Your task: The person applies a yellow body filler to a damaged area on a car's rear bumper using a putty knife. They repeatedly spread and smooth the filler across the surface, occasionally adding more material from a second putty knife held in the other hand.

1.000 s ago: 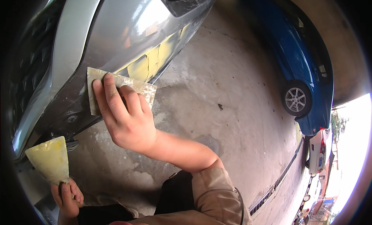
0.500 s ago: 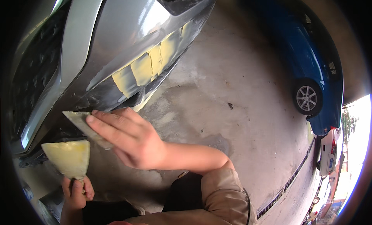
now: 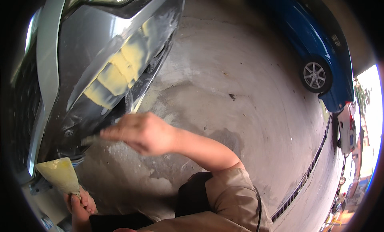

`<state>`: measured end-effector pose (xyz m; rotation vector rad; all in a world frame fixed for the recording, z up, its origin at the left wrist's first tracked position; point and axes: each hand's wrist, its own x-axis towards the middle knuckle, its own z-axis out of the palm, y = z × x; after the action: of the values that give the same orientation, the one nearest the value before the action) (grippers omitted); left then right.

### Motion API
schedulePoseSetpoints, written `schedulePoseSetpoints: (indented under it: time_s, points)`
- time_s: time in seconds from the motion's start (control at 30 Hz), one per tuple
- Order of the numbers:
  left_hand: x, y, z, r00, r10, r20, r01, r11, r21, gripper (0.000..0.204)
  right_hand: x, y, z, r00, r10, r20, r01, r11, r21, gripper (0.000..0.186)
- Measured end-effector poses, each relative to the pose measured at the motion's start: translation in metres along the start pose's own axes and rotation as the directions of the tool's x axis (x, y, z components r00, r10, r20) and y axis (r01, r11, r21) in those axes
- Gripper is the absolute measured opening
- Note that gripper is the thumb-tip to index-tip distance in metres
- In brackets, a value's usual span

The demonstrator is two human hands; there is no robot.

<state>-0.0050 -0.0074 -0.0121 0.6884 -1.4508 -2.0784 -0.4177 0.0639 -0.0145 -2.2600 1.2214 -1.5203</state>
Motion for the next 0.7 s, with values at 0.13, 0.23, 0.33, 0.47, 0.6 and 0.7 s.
schedulePoseSetpoints:
  time_s: [0.13, 0.23, 0.33, 0.47, 0.6, 0.7]
  points:
    - [0.006, -0.002, 0.006, 0.994, 0.004, -0.109, 0.014, 0.986, 0.166, 0.031, -0.004, 0.045, -0.037, 0.83, 0.006, -0.558, -0.218, 0.924, -0.313, 0.055]
    - [0.013, 0.004, 0.02, 0.999, -0.01, -0.052, 0.022, 0.976, 0.216, 0.029, 0.007, 0.079, -0.068, 0.683, 0.167, -0.711, -0.426, 0.882, -0.201, 0.05]
    - [0.015, 0.017, 0.038, 0.935, -0.282, -0.215, 0.317, 0.936, 0.155, 0.026, 0.025, 0.107, -0.086, 0.626, 0.214, -0.75, -0.455, 0.881, -0.129, 0.049]
    - [0.016, 0.024, 0.051, 0.928, -0.262, -0.263, 0.316, 0.93, 0.187, 0.028, 0.045, 0.126, -0.089, 0.662, 0.171, -0.729, -0.39, 0.91, -0.141, 0.052]
    - [0.015, 0.02, 0.046, 0.93, -0.249, -0.27, 0.302, 0.936, 0.178, 0.029, 0.046, 0.122, -0.077, 0.716, 0.079, -0.694, -0.351, 0.9, -0.26, 0.059]
    - [0.013, 0.016, 0.038, 0.93, -0.256, -0.263, 0.305, 0.939, 0.162, 0.029, 0.043, 0.115, -0.059, 0.725, 0.107, -0.68, -0.355, 0.905, -0.235, 0.065]
